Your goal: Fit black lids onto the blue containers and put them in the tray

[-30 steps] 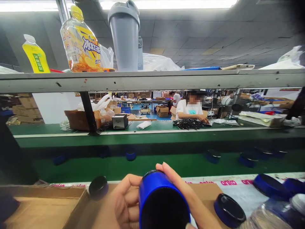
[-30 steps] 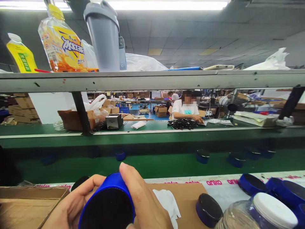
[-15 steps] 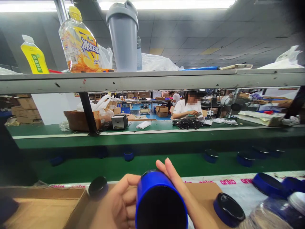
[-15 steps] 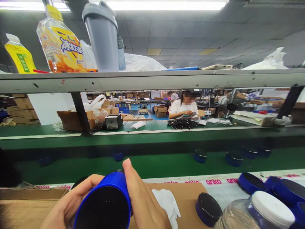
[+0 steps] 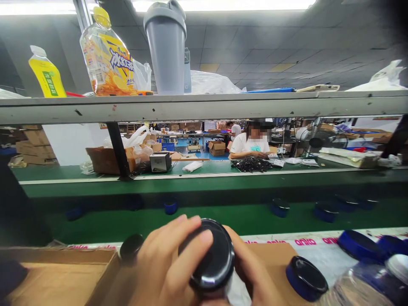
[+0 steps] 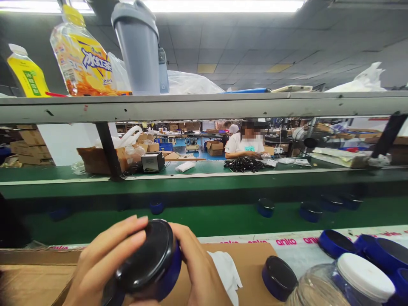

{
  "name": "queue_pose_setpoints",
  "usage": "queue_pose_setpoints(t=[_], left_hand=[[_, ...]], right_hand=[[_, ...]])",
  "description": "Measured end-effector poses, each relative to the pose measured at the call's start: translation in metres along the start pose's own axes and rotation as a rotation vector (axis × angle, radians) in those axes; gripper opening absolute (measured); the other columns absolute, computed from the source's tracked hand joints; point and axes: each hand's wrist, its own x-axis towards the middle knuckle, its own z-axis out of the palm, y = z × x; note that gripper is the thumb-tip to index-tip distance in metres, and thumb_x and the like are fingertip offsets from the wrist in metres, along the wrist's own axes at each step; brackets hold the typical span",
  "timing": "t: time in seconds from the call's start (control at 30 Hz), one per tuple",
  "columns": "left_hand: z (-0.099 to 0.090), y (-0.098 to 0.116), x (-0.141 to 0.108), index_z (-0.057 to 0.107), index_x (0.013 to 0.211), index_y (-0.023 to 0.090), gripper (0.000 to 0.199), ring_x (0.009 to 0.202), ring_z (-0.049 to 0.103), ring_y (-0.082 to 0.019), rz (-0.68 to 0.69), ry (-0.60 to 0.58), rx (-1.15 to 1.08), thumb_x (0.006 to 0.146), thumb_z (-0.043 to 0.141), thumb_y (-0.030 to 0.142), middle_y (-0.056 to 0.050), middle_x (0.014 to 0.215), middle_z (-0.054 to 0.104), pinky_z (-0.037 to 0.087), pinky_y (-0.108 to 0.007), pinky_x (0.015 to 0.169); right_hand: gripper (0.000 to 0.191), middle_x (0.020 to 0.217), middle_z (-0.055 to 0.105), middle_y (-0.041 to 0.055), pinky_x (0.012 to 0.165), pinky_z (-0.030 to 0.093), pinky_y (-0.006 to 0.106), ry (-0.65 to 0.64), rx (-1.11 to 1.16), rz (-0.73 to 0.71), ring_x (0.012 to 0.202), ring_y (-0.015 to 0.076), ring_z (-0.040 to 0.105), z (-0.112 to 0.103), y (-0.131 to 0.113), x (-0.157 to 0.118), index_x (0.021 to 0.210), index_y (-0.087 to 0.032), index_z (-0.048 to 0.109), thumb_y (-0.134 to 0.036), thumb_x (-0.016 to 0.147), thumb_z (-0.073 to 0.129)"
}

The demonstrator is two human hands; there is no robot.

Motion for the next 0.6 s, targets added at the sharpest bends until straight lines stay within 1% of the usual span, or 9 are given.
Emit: queue_pose_setpoints(t=[0.03,0.1,0.17,0.2,0.27,0.33,0.4,0.5,0.6], left_hand=[[0.0,-0.003,0.0,0.033,0.139,0.03,0.047,0.116,0.049,-0.023,-0.043,-0.047,0.033,0.093,0.041,0.029,-0.003,0.127,0.05,0.034,-0.034,0.098],[-0.003,-0.008,0.001,0.019,0.146,0.03,0.06,0.124,0.043,-0.027,-0.168,-0.202,0.093,0.09,0.042,0.029,-0.006,0.14,0.041,0.031,-0.039,0.099],[-0.011,-0.01,0.002,0.015,0.146,0.03,0.065,0.131,0.036,-0.032,-0.283,-0.346,0.127,0.09,0.047,0.033,-0.009,0.148,0.034,0.029,-0.047,0.101],[-0.015,-0.011,0.003,0.015,0.146,0.031,0.066,0.134,0.033,-0.033,-0.327,-0.387,0.123,0.09,0.049,0.034,-0.01,0.15,0.031,0.028,-0.05,0.103],[-0.024,-0.01,0.005,0.016,0.146,0.033,0.065,0.138,0.03,-0.032,-0.383,-0.397,0.089,0.09,0.05,0.036,-0.008,0.152,0.03,0.026,-0.052,0.106],[-0.033,-0.01,0.006,0.018,0.145,0.035,0.063,0.139,0.028,-0.029,-0.413,-0.368,0.03,0.09,0.049,0.038,-0.006,0.152,0.031,0.025,-0.051,0.109],[-0.039,-0.01,0.008,0.019,0.145,0.036,0.062,0.139,0.029,-0.028,-0.441,-0.335,-0.012,0.09,0.049,0.041,-0.004,0.152,0.031,0.026,-0.049,0.11],[-0.043,-0.01,0.009,0.022,0.143,0.037,0.061,0.137,0.031,-0.029,-0.471,-0.32,-0.033,0.089,0.05,0.04,-0.003,0.151,0.031,0.029,-0.049,0.108],[-0.044,-0.009,0.011,0.025,0.141,0.039,0.058,0.135,0.034,-0.031,-0.465,-0.344,-0.026,0.089,0.049,0.039,-0.004,0.151,0.031,0.032,-0.053,0.105]], right_hand=[[0.065,0.131,0.056,0.0061,0.1,0.044,0.033,0.002,-0.008,0.034,0.121,0.0253,0.053,0.001,0.007,0.004,0.131,-0.025,0.048,-0.048,0.075,0.072],[0.066,0.132,0.054,0.0068,0.102,0.042,0.036,-0.011,-0.125,0.108,0.121,0.0244,0.052,0.001,0.027,0.013,0.132,-0.024,0.045,-0.051,0.077,0.069],[0.061,0.127,0.057,0.0067,0.097,0.044,0.037,-0.044,-0.334,0.189,0.114,0.0226,0.055,0.0,0.053,0.023,0.13,-0.025,0.045,-0.048,0.079,0.067],[0.059,0.119,0.06,0.0067,0.091,0.047,0.036,-0.065,-0.406,0.24,0.105,0.0218,0.059,-0.002,0.067,0.029,0.128,-0.024,0.047,-0.044,0.077,0.07],[0.061,0.103,0.063,0.0057,0.079,0.051,0.036,-0.076,-0.549,0.349,0.088,0.0199,0.062,-0.004,0.093,0.041,0.124,-0.019,0.048,-0.037,0.073,0.075],[0.049,0.103,0.061,0.0053,0.079,0.051,0.038,-0.041,-0.707,0.426,0.086,0.0185,0.061,-0.006,0.113,0.056,0.12,-0.016,0.05,-0.035,0.079,0.071],[0.04,0.112,0.058,0.0067,0.083,0.051,0.041,0.029,-0.851,0.462,0.094,0.0195,0.06,-0.006,0.127,0.076,0.119,-0.016,0.051,-0.033,0.085,0.065],[0.037,0.126,0.052,0.0085,0.089,0.05,0.044,0.142,-0.996,0.447,0.109,0.0231,0.056,-0.002,0.142,0.11,0.123,-0.017,0.051,-0.028,0.089,0.061],[0.038,0.132,0.049,0.0088,0.09,0.051,0.043,0.16,-1.051,0.443,0.113,0.0236,0.055,0.003,0.159,0.135,0.126,-0.019,0.05,-0.027,0.091,0.059]])
